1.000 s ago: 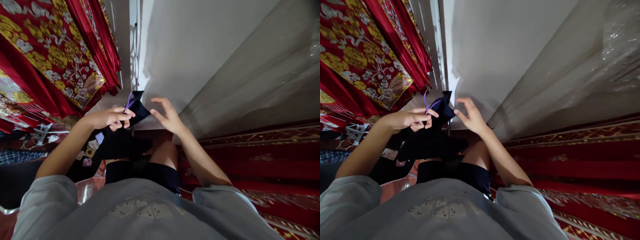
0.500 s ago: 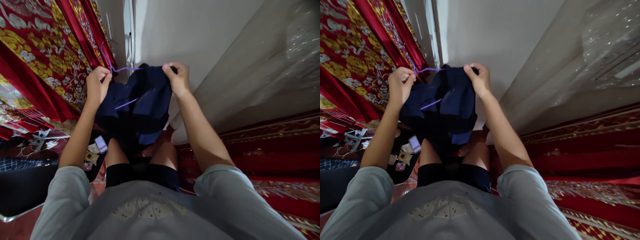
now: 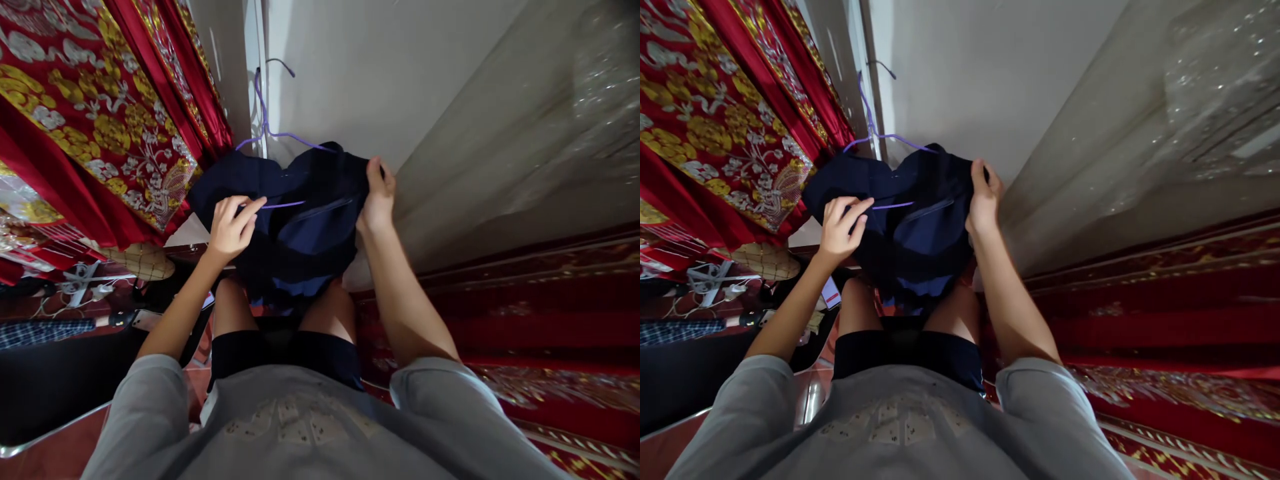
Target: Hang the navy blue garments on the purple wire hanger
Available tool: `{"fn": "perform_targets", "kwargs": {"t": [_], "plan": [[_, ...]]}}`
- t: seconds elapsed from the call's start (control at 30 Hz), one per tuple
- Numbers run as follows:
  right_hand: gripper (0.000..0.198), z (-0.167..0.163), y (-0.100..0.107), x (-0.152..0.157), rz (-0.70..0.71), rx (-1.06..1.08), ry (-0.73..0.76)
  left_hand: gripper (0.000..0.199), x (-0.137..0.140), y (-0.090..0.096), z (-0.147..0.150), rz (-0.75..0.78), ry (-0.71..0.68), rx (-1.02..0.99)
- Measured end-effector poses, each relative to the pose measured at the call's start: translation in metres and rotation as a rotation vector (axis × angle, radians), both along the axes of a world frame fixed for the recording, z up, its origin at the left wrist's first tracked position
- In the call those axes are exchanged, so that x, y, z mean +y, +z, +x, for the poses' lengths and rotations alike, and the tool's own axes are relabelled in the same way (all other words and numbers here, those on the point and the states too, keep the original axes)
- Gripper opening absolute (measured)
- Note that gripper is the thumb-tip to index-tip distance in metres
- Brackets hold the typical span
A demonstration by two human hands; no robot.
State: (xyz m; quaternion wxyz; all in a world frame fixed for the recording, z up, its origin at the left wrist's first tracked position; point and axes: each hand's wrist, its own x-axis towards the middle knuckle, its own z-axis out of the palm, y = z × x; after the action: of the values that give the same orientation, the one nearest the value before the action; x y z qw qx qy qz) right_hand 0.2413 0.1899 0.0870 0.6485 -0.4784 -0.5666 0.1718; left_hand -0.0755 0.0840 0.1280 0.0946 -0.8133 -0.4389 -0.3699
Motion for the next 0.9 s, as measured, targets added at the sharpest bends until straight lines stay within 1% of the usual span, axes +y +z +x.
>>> {"fn": "perform_targets", "kwargs": {"t": [0.03, 0.07, 0.1, 0.17, 0.2, 0.27, 0.33, 0.37, 0.43, 0.5, 0.57, 0.63, 0.67, 0.7, 0.73, 0.77, 0.8, 0.83, 0.87, 0.9], "plan": [[0.068, -0.004, -0.001, 0.001, -0.017, 0.040, -0.008, 0.037, -0.002, -0.008, 0.002, 0.013, 0.015, -0.009], [0.067, -0.008, -0.001, 0.003, -0.028, 0.119, -0.008, 0.036, -0.004, -0.016, 0.005, -0.007, 0.007, -0.009], [0.066, -0.011, -0.003, 0.006, -0.037, 0.175, -0.015, 0.037, -0.007, -0.023, 0.008, -0.059, -0.019, 0.000], [0.065, -0.013, -0.007, 0.013, -0.058, 0.269, -0.009, 0.041, -0.011, -0.036, 0.014, -0.235, -0.063, 0.033], [0.064, -0.014, -0.010, 0.017, -0.067, 0.307, -0.003, 0.044, -0.012, -0.043, 0.017, -0.339, -0.050, 0.054], [0.063, -0.014, -0.016, 0.022, -0.078, 0.341, 0.016, 0.053, -0.010, -0.054, 0.023, -0.532, 0.066, 0.104], [0.058, -0.014, -0.019, 0.024, -0.084, 0.310, 0.041, 0.059, -0.004, -0.063, 0.029, -0.675, 0.193, 0.176], [0.057, -0.014, -0.020, 0.023, -0.085, 0.291, 0.047, 0.056, -0.001, -0.067, 0.032, -0.721, 0.230, 0.203], [0.054, -0.015, -0.019, 0.019, -0.080, 0.274, 0.022, 0.040, 0.002, -0.076, 0.037, -0.764, 0.252, 0.202], [0.050, -0.015, -0.017, 0.009, -0.051, 0.278, -0.071, 0.030, -0.004, -0.086, 0.042, -0.748, 0.247, 0.108], [0.043, -0.018, -0.019, -0.011, 0.011, 0.282, -0.217, 0.030, -0.018, -0.098, 0.048, -0.707, 0.215, -0.054], [0.034, -0.027, -0.024, -0.040, 0.080, 0.281, -0.359, 0.026, -0.036, -0.110, 0.055, -0.689, 0.125, -0.271], [0.029, -0.034, -0.028, -0.058, 0.099, 0.282, -0.404, 0.025, -0.045, -0.116, 0.058, -0.694, 0.068, -0.385], [0.025, -0.043, -0.034, -0.076, 0.095, 0.291, -0.404, 0.024, -0.053, -0.120, 0.060, -0.698, 0.021, -0.492], [0.022, -0.054, -0.041, -0.095, 0.077, 0.318, -0.366, 0.024, -0.059, -0.124, 0.063, -0.696, -0.015, -0.582], [0.020, -0.065, -0.048, -0.113, 0.029, 0.343, -0.266, 0.024, -0.063, -0.127, 0.065, -0.691, -0.039, -0.650], [0.020, -0.078, -0.056, -0.130, -0.057, 0.345, -0.108, 0.025, -0.067, -0.128, 0.066, -0.684, -0.056, -0.692], [0.021, -0.090, -0.062, -0.144, -0.174, 0.309, 0.080, 0.024, -0.069, -0.127, 0.068, -0.677, -0.070, -0.717], [0.022, -0.100, -0.068, -0.155, -0.271, 0.257, 0.220, 0.023, -0.070, -0.125, 0.069, -0.677, -0.092, -0.734], [0.022, -0.108, -0.073, -0.163, -0.341, 0.218, 0.317, 0.026, -0.071, -0.122, 0.070, -0.685, -0.119, -0.753]]}}
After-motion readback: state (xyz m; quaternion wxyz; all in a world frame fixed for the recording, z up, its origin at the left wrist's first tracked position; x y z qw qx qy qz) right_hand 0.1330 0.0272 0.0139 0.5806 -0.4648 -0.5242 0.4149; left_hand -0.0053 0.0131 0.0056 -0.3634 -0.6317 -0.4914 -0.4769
